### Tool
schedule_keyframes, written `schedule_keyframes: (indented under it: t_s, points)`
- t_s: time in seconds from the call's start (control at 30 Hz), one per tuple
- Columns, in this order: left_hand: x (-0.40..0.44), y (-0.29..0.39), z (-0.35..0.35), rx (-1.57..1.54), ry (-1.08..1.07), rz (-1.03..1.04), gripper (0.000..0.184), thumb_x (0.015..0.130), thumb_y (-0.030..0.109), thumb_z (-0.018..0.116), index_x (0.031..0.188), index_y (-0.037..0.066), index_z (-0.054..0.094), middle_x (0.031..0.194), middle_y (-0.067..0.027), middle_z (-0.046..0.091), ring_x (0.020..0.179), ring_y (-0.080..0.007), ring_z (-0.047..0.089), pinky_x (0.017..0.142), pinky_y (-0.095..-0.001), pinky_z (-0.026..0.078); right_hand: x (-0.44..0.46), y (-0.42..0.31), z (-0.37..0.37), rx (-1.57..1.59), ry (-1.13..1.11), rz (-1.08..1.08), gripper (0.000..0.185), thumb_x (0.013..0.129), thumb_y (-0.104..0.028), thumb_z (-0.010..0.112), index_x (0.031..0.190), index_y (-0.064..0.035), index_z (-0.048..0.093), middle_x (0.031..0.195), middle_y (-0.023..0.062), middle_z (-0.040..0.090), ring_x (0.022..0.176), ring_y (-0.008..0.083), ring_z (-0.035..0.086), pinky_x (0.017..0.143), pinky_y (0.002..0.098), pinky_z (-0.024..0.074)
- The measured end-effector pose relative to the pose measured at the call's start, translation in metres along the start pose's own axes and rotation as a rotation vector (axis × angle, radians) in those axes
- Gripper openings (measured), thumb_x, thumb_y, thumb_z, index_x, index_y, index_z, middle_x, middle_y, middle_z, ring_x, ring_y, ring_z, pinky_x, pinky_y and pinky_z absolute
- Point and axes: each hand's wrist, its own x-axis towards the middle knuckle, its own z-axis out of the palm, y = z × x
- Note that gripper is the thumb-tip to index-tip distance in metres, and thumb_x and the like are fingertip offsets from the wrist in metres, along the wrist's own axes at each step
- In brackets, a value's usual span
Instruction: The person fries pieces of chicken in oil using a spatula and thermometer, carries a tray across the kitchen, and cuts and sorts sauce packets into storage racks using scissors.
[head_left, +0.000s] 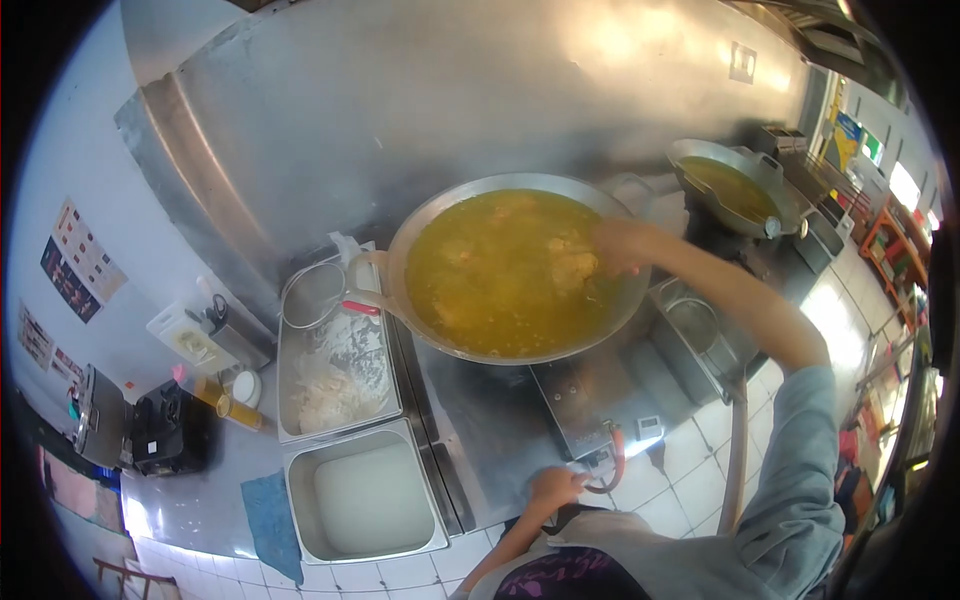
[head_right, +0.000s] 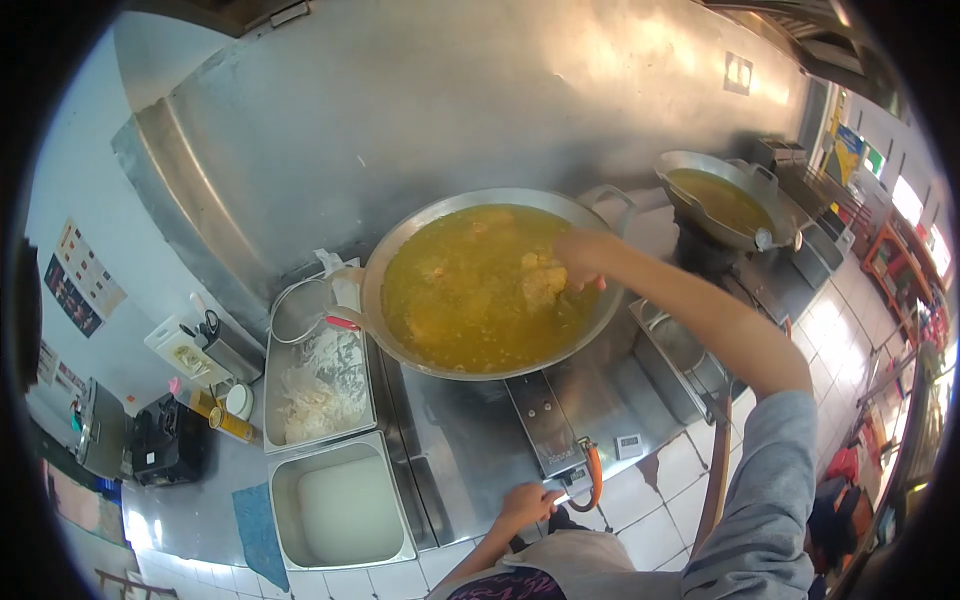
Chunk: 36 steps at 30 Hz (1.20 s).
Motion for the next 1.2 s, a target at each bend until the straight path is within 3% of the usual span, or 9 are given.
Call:
schedule_keyframes:
  t_s: [0.03,0.1,0.17,0.27,0.37,0.6,0.67,0.87,1.2]
  points:
    - [-0.007,-0.002,-0.004,-0.069,-0.042,-0.059,0.050,0.090,0.052,0.048,0.070,0.012,0.071,0.058,0.0004,0.064,0.061,-0.0168,0.064,0.064,-0.0315,0.048,0.012,0.006,0.010,0.055,0.080,-0.033,0.022,0.072,-0.011,0.071,0.082,0.0064,0.062,0.081,0.0190,0.068,0.077,0.0232,0.068,0.061,0.0401,0.0540]
    - [-0.016,-0.016,-0.003,-0.130,-0.086,-0.069,0.051,0.090,0.052,0.047,0.071,0.012,0.072,0.059,-0.0010,0.065,0.062,-0.0164,0.065,0.065,-0.0311,0.049,0.034,0.014,0.034,0.104,0.162,-0.078,0.024,0.070,-0.010,0.072,0.083,0.0068,0.062,0.084,0.0221,0.067,0.077,0.0277,0.068,0.065,0.0431,0.0547]
    - [-0.022,-0.024,-0.012,-0.185,-0.132,-0.077,0.051,0.091,0.052,0.047,0.073,0.012,0.072,0.061,-0.0024,0.066,0.063,-0.0160,0.065,0.066,-0.0307,0.049,0.054,0.016,0.051,0.177,0.590,-0.276,0.024,0.069,-0.010,0.070,0.086,0.0072,0.063,0.085,0.0254,0.065,0.080,0.0359,0.067,0.069,0.0430,0.0546]
    - [-0.033,-0.029,-0.018,-0.234,-0.189,-0.180,0.053,0.091,0.053,0.045,0.077,0.010,0.073,0.064,-0.0059,0.068,0.064,-0.0159,0.066,0.068,-0.0293,0.049,0.067,0.000,0.048,0.298,0.660,-0.193,0.024,0.071,-0.011,0.067,0.086,0.0073,0.063,0.085,0.0265,0.065,0.082,0.0406,0.064,0.072,0.0432,0.0537]
    - [-0.036,-0.039,-0.018,-0.281,-0.192,-0.193,0.056,0.091,0.054,0.045,0.077,0.007,0.073,0.067,-0.0073,0.069,0.065,-0.0168,0.067,0.069,-0.0286,0.050,0.070,-0.022,0.031,0.333,0.531,-0.161,0.026,0.072,-0.012,0.066,0.088,0.0079,0.063,0.082,0.0262,0.065,0.083,0.0395,0.064,0.072,0.0438,0.0529]
    - [-0.055,-0.036,-0.030,-0.369,-0.213,-0.179,0.059,0.091,0.055,0.046,0.078,0.003,0.072,0.071,-0.0084,0.070,0.063,-0.0176,0.068,0.066,-0.0282,0.051,0.081,-0.052,0.012,0.284,0.567,-0.289,0.023,0.075,-0.013,0.063,0.083,0.0079,0.064,0.077,0.0259,0.065,0.072,0.0360,0.066,0.066,0.0417,0.0535]
    - [-0.058,-0.035,-0.032,-0.371,-0.221,-0.188,0.060,0.091,0.055,0.046,0.078,0.002,0.072,0.072,-0.0088,0.070,0.063,-0.0178,0.068,0.066,-0.0280,0.052,0.085,-0.053,0.009,0.319,0.456,-0.305,0.023,0.078,-0.015,0.063,0.075,0.0075,0.063,0.067,0.0224,0.064,0.062,0.0308,0.065,0.059,0.0387,0.0534]
    - [-0.050,-0.045,-0.024,-0.397,-0.208,-0.187,0.059,0.092,0.052,0.047,0.080,0.000,0.071,0.073,-0.0105,0.070,0.062,-0.0189,0.068,0.067,-0.0281,0.053,0.071,-0.058,0.004,0.310,0.320,-0.316,0.020,0.076,-0.014,0.061,0.063,0.0020,0.061,0.053,0.0123,0.061,0.053,0.0203,0.064,0.053,0.0347,0.0493]
    - [-0.050,-0.047,-0.034,-0.317,-0.187,-0.214,0.058,0.093,0.052,0.045,0.082,0.001,0.071,0.073,-0.0098,0.070,0.066,-0.0181,0.068,0.068,-0.0286,0.052,0.046,-0.041,-0.001,0.305,0.204,-0.456,0.020,0.078,-0.015,0.065,0.063,-0.0016,0.061,0.056,0.0106,0.064,0.046,0.0156,0.059,0.041,0.0293,0.0438]
